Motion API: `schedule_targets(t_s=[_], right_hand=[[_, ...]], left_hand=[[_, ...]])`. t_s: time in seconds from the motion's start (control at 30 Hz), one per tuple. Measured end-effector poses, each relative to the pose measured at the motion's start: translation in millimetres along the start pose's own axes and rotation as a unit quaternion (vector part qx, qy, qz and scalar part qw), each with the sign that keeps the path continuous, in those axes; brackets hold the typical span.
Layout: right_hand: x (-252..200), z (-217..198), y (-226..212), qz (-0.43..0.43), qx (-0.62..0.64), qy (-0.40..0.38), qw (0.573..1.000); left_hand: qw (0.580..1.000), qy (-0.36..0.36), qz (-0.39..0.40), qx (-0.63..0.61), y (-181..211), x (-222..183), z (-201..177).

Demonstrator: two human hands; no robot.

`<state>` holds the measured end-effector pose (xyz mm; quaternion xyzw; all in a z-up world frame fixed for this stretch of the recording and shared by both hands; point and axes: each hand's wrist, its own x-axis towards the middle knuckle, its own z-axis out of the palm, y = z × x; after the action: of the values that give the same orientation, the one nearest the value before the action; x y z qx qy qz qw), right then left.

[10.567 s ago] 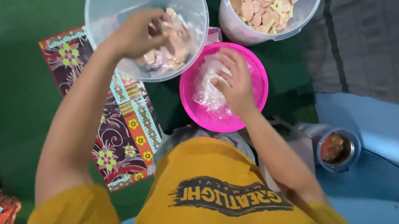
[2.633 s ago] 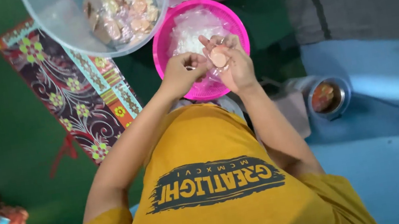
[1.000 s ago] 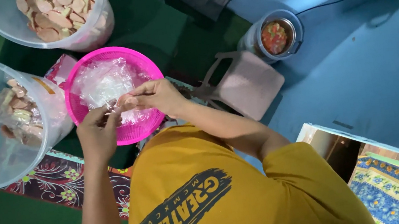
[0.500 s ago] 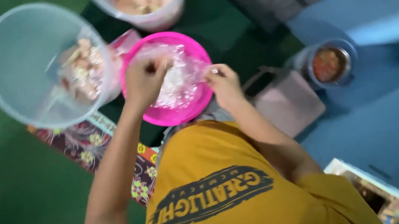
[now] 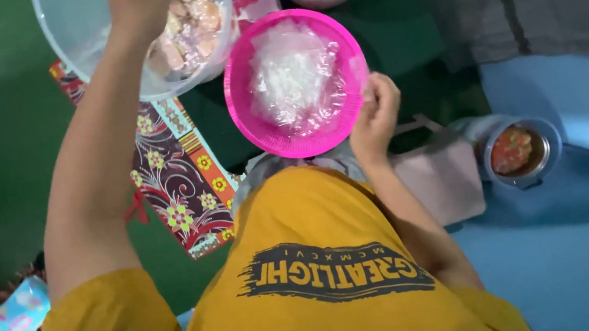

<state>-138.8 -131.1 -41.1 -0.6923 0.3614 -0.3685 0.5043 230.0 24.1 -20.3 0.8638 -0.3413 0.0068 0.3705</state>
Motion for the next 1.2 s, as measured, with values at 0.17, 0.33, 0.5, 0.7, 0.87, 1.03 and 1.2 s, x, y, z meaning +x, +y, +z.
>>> schedule_targets(t_s=[0.17,0.33,0.5,0.7,0.87,1.03,1.2], right_hand=[[15.4,51.6,2.5,-0.107,-0.235,-0.431,0.865],[23.8,55.9,-16.6,-0.047,-0.361,-0.573,0.734],[10.5,13.0,12.4,-0.211,-0.269,-0.441,0.830],[-8.9,-12.9,0.6,-0.160,-0.211,-0.366,0.892],[-21.5,-1.8,-27.2,-0.132,-0.190,-0.316,0.920],[-4.2,31.7,-65.6,-0.070,-0.092,-0.302,0.946],[5.9,65.2,-88.4,0.163,0.213,-0.374,0.888]], left_hand=[[0.974,-0.142,-0.164,0.060,-48.4,-17.9,-23.7],[0.844,-0.374,-0.108,0.369,-49.5,-13.1,-23.5],[0.797,-0.430,-0.132,0.402,-74.9,23.7,33.0],[0.817,-0.408,-0.053,0.405,-118.8,36.9,107.9],[0.813,-0.439,-0.044,0.379,-107.0,39.5,98.3],[0.906,-0.403,-0.098,0.086,16.5,30.3,-6.6],[0.908,-0.364,-0.051,-0.203,116.4,-49.0,-80.8]])
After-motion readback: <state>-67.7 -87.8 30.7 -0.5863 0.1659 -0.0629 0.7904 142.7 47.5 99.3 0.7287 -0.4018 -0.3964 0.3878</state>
